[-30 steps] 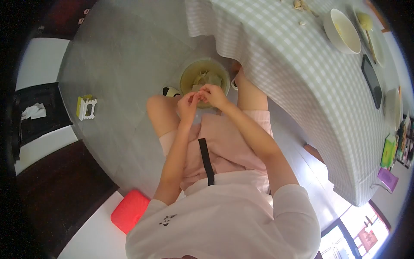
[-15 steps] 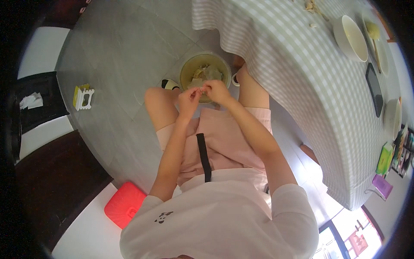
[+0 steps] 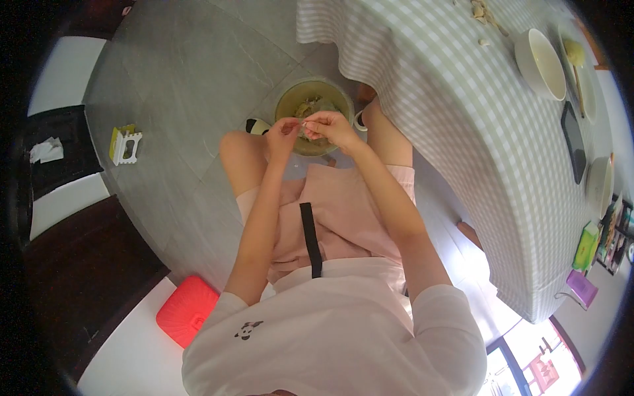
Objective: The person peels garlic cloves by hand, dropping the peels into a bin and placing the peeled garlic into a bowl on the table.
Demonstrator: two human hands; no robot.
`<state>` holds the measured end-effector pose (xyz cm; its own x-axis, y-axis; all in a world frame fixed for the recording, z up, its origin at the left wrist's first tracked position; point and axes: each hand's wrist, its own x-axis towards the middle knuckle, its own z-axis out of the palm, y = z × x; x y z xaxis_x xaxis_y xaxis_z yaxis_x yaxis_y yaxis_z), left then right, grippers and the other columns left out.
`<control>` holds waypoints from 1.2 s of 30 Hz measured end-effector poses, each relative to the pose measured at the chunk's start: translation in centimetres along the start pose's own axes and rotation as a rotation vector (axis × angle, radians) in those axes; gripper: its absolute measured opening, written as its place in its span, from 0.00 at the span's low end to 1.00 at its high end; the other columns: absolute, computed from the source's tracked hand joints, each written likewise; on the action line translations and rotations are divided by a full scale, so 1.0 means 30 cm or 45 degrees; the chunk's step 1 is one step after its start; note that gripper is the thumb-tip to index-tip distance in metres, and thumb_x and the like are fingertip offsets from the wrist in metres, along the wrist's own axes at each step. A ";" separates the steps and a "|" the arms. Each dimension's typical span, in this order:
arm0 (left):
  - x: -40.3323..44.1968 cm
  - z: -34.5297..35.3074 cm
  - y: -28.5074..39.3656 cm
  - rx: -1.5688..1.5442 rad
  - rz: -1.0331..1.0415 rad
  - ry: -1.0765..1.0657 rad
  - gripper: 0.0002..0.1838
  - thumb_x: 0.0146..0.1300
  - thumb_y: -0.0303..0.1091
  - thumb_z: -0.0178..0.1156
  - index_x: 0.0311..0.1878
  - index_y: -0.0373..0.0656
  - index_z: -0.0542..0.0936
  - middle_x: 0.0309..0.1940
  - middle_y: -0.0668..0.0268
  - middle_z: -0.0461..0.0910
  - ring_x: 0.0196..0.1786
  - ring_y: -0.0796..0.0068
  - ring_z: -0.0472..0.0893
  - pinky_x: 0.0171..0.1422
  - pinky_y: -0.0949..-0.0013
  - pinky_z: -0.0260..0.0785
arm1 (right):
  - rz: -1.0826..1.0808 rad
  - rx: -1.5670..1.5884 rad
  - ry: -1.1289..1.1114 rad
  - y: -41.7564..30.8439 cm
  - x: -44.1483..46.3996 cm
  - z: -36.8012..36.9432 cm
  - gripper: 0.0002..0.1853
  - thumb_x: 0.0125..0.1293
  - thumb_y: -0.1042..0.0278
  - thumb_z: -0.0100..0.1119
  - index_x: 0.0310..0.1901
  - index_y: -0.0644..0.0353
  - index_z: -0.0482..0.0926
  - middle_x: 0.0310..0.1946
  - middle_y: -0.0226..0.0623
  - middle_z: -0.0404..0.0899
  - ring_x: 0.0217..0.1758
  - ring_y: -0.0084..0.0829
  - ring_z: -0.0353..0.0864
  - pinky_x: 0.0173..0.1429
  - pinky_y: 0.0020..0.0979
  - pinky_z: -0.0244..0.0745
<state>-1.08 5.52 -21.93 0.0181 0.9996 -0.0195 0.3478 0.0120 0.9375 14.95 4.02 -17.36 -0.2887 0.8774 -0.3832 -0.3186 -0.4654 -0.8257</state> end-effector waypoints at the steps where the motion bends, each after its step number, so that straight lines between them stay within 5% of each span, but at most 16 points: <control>1: 0.006 0.013 -0.031 -0.003 0.000 0.000 0.05 0.49 0.25 0.58 0.31 0.37 0.78 0.24 0.62 0.78 0.27 0.81 0.76 0.32 0.78 0.68 | -0.005 0.005 0.001 0.001 0.001 -0.002 0.08 0.57 0.71 0.54 0.37 0.65 0.74 0.27 0.31 0.75 0.28 0.19 0.73 0.36 0.20 0.71; 4: 0.012 0.036 -0.061 -0.102 0.046 0.069 0.06 0.52 0.27 0.56 0.33 0.37 0.78 0.26 0.63 0.78 0.29 0.81 0.76 0.34 0.77 0.68 | -0.022 -0.030 0.048 0.008 0.005 -0.005 0.08 0.57 0.70 0.55 0.36 0.65 0.75 0.26 0.32 0.76 0.28 0.20 0.73 0.35 0.20 0.71; 9: -0.014 -0.002 0.047 -0.690 -0.464 -0.219 0.09 0.54 0.29 0.55 0.35 0.34 0.78 0.25 0.67 0.78 0.28 0.82 0.74 0.34 0.79 0.66 | 0.007 -0.210 0.109 0.065 0.038 -0.039 0.07 0.55 0.69 0.56 0.32 0.63 0.75 0.22 0.29 0.75 0.24 0.17 0.71 0.29 0.19 0.66; 13: -0.034 -0.003 0.018 -0.386 -0.263 -0.350 0.09 0.53 0.30 0.56 0.34 0.33 0.78 0.24 0.67 0.77 0.28 0.83 0.74 0.33 0.80 0.65 | -0.047 -0.710 0.156 0.099 0.046 -0.062 0.04 0.54 0.74 0.54 0.27 0.65 0.74 0.16 0.28 0.71 0.19 0.17 0.66 0.24 0.19 0.61; 19: -0.047 0.007 0.015 -0.295 -0.187 -0.393 0.09 0.53 0.29 0.56 0.33 0.31 0.77 0.24 0.66 0.77 0.26 0.83 0.74 0.31 0.79 0.66 | -0.170 -0.790 0.203 0.091 0.021 -0.043 0.06 0.52 0.73 0.55 0.27 0.67 0.75 0.16 0.33 0.73 0.19 0.20 0.70 0.25 0.24 0.65; 28: -0.058 0.017 0.024 -0.430 -0.302 -0.365 0.09 0.54 0.29 0.56 0.32 0.31 0.77 0.23 0.64 0.77 0.24 0.81 0.75 0.30 0.78 0.67 | -0.034 -0.331 0.162 0.112 0.026 -0.049 0.04 0.55 0.75 0.54 0.29 0.66 0.74 0.21 0.32 0.75 0.21 0.18 0.71 0.26 0.20 0.67; 36: -0.056 0.012 0.044 -0.263 -0.177 -0.312 0.08 0.52 0.29 0.56 0.30 0.32 0.77 0.20 0.65 0.77 0.23 0.82 0.75 0.29 0.79 0.66 | -0.053 -0.366 0.180 0.116 0.027 -0.044 0.04 0.55 0.75 0.54 0.30 0.66 0.74 0.22 0.32 0.76 0.22 0.17 0.71 0.26 0.20 0.67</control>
<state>-0.31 3.85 -20.80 0.2170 0.9530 -0.2113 0.1660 0.1773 0.9700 14.82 3.27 -21.08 -0.1462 0.9120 -0.3833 -0.0536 -0.3942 -0.9175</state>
